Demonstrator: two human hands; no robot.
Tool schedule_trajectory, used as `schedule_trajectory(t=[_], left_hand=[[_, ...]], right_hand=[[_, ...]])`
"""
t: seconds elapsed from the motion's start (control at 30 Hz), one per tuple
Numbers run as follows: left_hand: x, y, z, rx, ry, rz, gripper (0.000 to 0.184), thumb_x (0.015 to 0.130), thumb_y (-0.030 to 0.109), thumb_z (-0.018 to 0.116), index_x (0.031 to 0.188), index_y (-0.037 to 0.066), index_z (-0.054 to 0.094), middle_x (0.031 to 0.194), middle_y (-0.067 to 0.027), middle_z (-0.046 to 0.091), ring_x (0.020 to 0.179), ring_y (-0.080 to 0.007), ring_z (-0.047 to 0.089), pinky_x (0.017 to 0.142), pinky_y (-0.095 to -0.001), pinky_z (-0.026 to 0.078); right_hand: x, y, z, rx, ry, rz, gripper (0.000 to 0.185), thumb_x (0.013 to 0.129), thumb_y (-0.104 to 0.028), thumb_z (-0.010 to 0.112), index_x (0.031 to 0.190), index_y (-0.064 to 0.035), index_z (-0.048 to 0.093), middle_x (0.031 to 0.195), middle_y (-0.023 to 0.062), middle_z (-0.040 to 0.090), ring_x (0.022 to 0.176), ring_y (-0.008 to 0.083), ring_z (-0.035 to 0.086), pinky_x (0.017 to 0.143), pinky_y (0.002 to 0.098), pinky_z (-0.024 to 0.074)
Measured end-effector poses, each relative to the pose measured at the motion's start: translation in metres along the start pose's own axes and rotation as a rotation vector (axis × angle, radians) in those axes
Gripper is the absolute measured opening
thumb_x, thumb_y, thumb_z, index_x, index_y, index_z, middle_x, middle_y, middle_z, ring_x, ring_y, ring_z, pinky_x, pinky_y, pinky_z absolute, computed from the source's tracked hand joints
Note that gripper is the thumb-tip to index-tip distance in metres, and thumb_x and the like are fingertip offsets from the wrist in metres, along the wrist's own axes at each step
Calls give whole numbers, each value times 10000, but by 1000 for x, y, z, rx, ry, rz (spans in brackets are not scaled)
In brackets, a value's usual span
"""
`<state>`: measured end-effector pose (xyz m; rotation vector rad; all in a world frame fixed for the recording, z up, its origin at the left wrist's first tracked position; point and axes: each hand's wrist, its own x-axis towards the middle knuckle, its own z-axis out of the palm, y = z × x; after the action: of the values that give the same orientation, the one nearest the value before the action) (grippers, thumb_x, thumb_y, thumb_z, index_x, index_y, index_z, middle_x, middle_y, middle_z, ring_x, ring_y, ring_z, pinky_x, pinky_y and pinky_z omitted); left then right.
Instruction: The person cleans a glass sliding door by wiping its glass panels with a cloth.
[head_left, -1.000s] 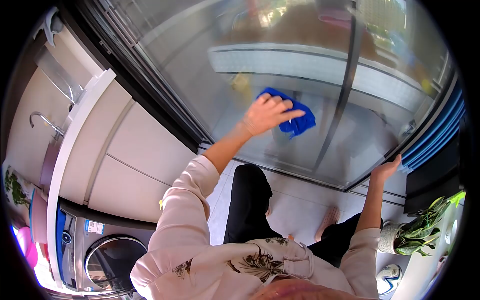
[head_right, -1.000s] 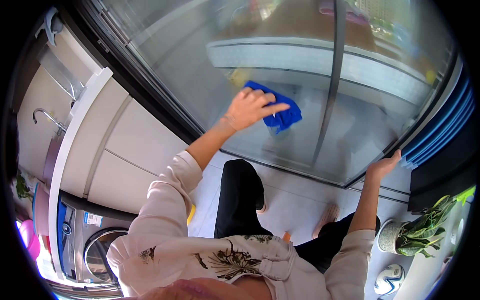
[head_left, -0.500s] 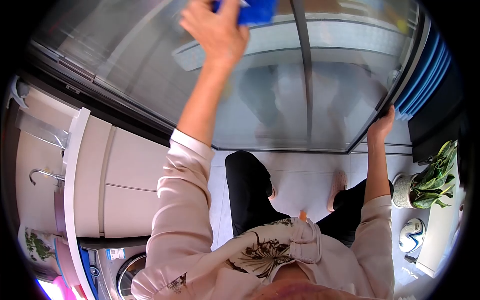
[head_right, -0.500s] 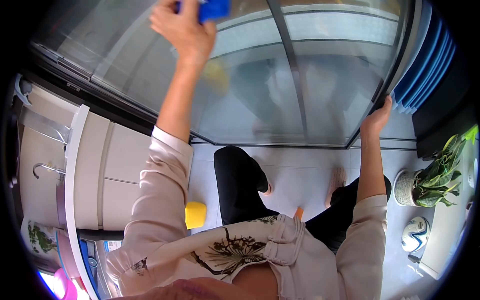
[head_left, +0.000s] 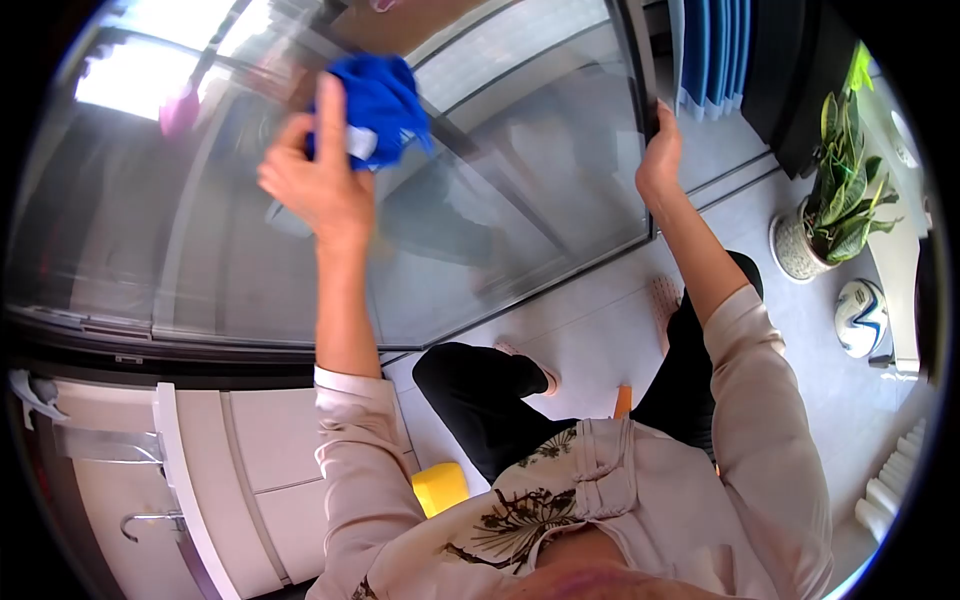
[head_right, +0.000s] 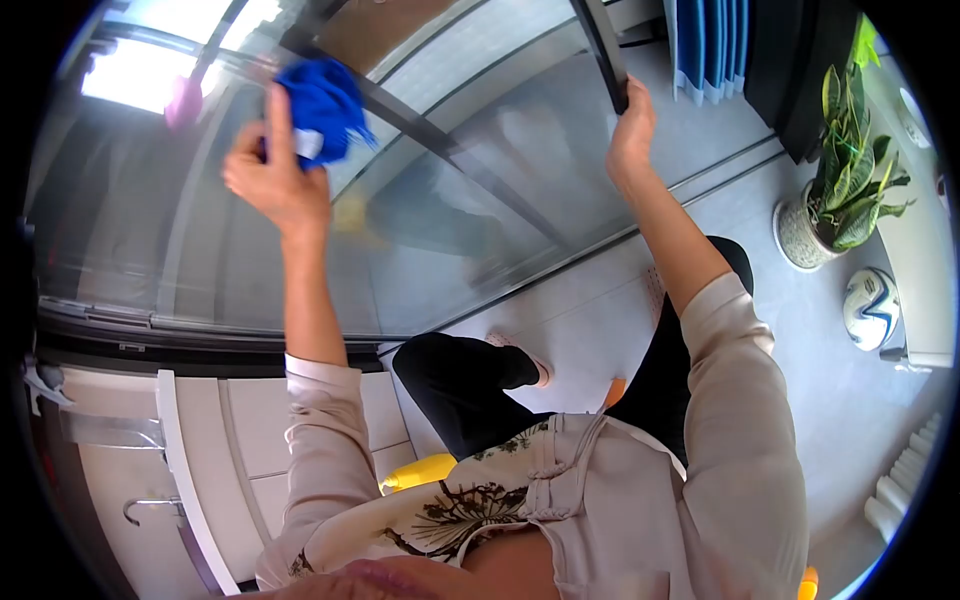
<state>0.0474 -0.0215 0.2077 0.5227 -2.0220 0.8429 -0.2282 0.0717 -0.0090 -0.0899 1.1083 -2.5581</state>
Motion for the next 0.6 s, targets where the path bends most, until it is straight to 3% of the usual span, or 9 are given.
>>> schedule_trajectory(t=[0.1, 0.17, 0.23, 0.27, 0.3, 0.37, 0.43, 0.53, 0.6], left_hand=[[86, -2, 13, 89, 494, 73, 639, 641, 99, 650, 1255, 254, 567, 976, -35, 509, 857, -264, 456, 747, -386, 325], [117, 5, 35, 103, 582, 108, 554, 646, 103, 610, 1182, 245, 623, 930, -95, 512, 896, -270, 428, 755, -427, 294], [119, 65, 43, 75, 522, 107, 542, 677, 101, 609, 1191, 275, 605, 966, -67, 529, 893, -266, 441, 705, -417, 298], [107, 99, 43, 56, 361, 55, 741, 594, -28, 586, 1287, 227, 535, 1003, -119, 496, 905, -296, 476, 726, -397, 347], [93, 117, 61, 49, 300, 111, 748, 583, -30, 587, 1275, 251, 544, 1016, -105, 504, 902, -293, 481, 723, -399, 347], [49, 151, 95, -96, 183, 238, 492, 721, 119, 581, 1200, 236, 593, 980, -3, 514, 850, -237, 465, 735, -368, 332], [-10, 185, 123, -236, 36, 342, 521, 760, 70, 544, 1224, 306, 577, 1033, 12, 540, 869, -216, 485, 719, -369, 346], [-92, 204, 134, -269, -391, 521, 459, 751, 128, 571, 1201, 214, 594, 1039, 17, 538, 904, -178, 501, 748, -332, 379], [-129, 194, 136, -238, -403, 645, 449, 738, 147, 577, 1184, 195, 602, 1039, 24, 537, 905, -165, 509, 751, -316, 383]], right_hand=[[-1, -7, 3, 1, 47, 22, 395, 939, -301, 387, 1127, -38, 613, 1104, 29, 562, 1048, 148, 451, 983, 270, 260], [1, -10, 1, 14, 34, 104, 413, 933, -329, 384, 1094, -49, 641, 1094, 16, 563, 1049, 141, 441, 1004, 285, 230], [-2, -16, 4, -12, 80, 129, 434, 930, -361, 377, 1076, -66, 660, 1090, 6, 570, 1056, 134, 432, 1021, 295, 201], [0, -16, 4, -2, 94, 143, 420, 938, -343, 385, 1064, -39, 646, 1039, 24, 589, 1001, 148, 466, 978, 283, 256], [3, -16, 3, 6, 106, 156, 408, 947, -326, 392, 1051, -12, 631, 988, 41, 609, 947, 162, 501, 935, 271, 311], [5, -18, 0, -12, 114, 170, 435, 950, -337, 365, 1047, -7, 632, 997, 59, 623, 952, 166, 506, 937, 277, 319], [4, -29, -1, 174, 3, 308, 460, 950, -348, 349, 1038, 1, 635, 1017, 75, 639, 960, 175, 513, 937, 280, 326], [-1, -41, -4, 154, -46, 316, 481, 951, -360, 345, 1069, 5, 634, 1037, 86, 645, 1011, 187, 508, 970, 303, 305], [3, -43, -10, 6, -107, 320, 483, 955, -374, 361, 1133, -4, 616, 1080, 79, 634, 1081, 188, 483, 1015, 317, 267]])
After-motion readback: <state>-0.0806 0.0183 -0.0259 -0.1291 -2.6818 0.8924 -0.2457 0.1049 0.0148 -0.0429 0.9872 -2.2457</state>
